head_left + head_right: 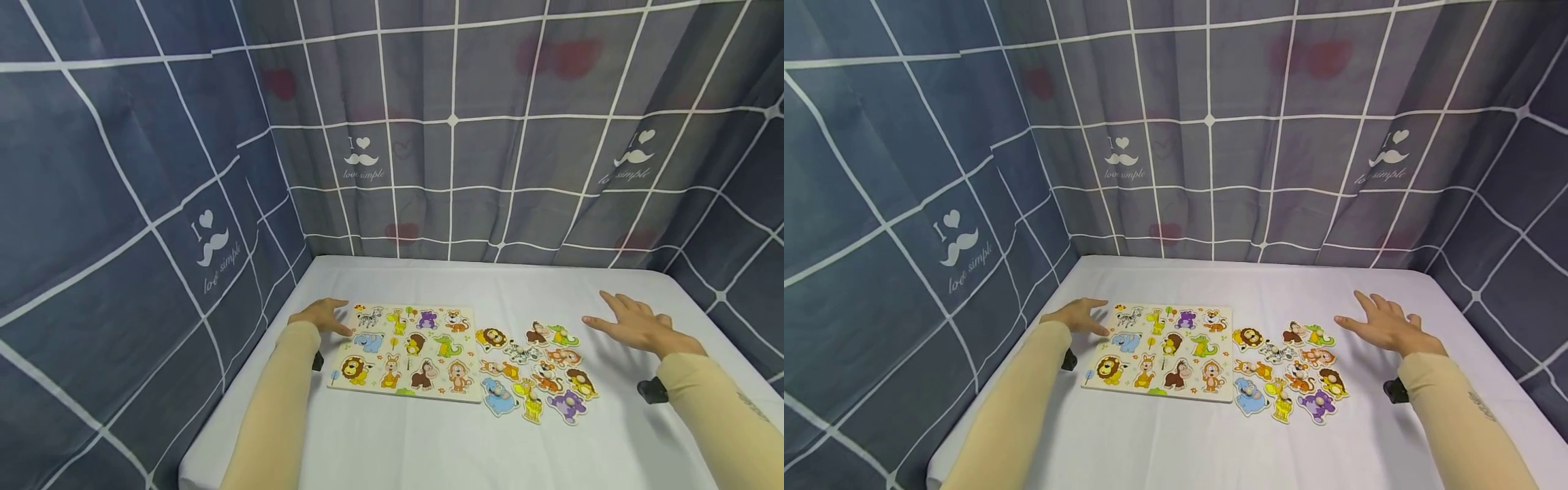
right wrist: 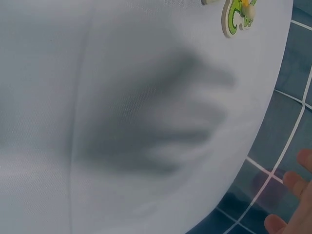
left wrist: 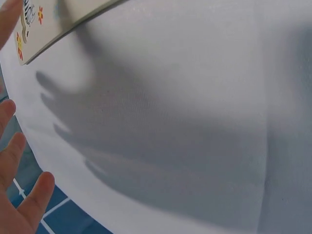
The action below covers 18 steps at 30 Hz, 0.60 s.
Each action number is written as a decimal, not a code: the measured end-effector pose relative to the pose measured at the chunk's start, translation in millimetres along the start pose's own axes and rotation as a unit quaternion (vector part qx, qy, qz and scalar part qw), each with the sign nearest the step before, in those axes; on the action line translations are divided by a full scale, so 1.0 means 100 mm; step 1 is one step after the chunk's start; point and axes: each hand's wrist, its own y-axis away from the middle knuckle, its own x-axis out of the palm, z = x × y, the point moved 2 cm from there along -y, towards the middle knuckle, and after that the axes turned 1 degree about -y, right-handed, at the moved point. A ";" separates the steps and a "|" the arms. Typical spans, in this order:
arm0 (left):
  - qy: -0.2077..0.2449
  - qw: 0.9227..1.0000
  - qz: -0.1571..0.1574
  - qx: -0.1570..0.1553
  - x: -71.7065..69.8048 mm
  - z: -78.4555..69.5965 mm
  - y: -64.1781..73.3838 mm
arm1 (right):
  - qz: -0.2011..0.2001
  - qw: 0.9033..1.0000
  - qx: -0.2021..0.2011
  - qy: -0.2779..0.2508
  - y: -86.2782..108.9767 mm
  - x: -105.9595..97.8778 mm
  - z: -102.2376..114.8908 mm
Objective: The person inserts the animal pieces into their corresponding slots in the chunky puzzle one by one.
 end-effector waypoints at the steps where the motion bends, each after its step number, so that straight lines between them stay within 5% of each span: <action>1: -0.001 1.000 0.001 -0.006 0.01 0.00 0.01 | 0.001 1.000 0.001 0.001 0.00 0.00 0.00; 18: 0.003 0.998 0.005 -0.057 0.11 0.03 0.00 | 0.013 1.000 -0.010 0.000 -0.04 0.08 0.03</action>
